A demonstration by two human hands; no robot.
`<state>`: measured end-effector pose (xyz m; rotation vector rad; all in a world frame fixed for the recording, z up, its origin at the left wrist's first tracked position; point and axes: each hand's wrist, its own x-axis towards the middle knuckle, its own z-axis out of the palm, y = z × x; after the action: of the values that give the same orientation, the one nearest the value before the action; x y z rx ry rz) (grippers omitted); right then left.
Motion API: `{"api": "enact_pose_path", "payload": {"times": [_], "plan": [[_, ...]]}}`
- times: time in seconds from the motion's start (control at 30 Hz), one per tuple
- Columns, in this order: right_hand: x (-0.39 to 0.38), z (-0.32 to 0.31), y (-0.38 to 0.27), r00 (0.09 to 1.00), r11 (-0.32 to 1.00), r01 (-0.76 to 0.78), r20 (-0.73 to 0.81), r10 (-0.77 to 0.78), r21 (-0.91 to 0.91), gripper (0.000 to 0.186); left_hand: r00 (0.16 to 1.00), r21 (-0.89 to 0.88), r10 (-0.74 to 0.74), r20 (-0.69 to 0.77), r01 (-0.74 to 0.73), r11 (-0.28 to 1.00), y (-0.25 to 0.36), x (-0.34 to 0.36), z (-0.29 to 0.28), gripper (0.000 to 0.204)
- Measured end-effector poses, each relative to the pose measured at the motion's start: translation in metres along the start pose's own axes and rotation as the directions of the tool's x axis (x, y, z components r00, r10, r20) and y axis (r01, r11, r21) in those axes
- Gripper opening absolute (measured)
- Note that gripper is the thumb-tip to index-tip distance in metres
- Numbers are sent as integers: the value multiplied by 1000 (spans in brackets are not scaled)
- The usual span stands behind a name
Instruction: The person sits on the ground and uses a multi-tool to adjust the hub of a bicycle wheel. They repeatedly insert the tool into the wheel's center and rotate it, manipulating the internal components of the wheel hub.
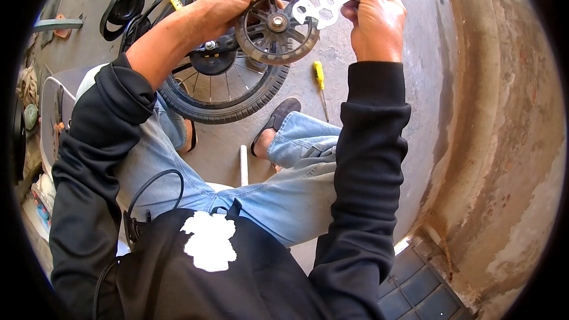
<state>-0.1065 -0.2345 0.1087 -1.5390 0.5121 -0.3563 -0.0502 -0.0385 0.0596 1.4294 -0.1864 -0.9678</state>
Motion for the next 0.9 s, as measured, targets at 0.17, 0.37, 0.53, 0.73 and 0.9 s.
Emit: {"api": "enact_pose_path", "payload": {"times": [0.17,0.37,0.53,0.73,0.9], "plan": [[-11,-16,-2,994,988,-106,-1,107,110,21,989,-246,-53,138,86,965,-17,21,-20,31],[-19,-32,-3,990,974,-130,-24,137,184,20,899,-338,52,434,109,935,-40,41,-36,15],[-24,-32,2,988,964,-150,0,154,222,17,848,-374,98,521,124,919,-50,53,-45,16],[-30,-24,3,980,955,-198,34,195,221,18,866,-310,61,497,111,944,-45,48,-38,18],[-35,-27,5,976,957,-216,37,212,196,19,847,-295,88,525,83,952,-48,49,-38,22]]}}
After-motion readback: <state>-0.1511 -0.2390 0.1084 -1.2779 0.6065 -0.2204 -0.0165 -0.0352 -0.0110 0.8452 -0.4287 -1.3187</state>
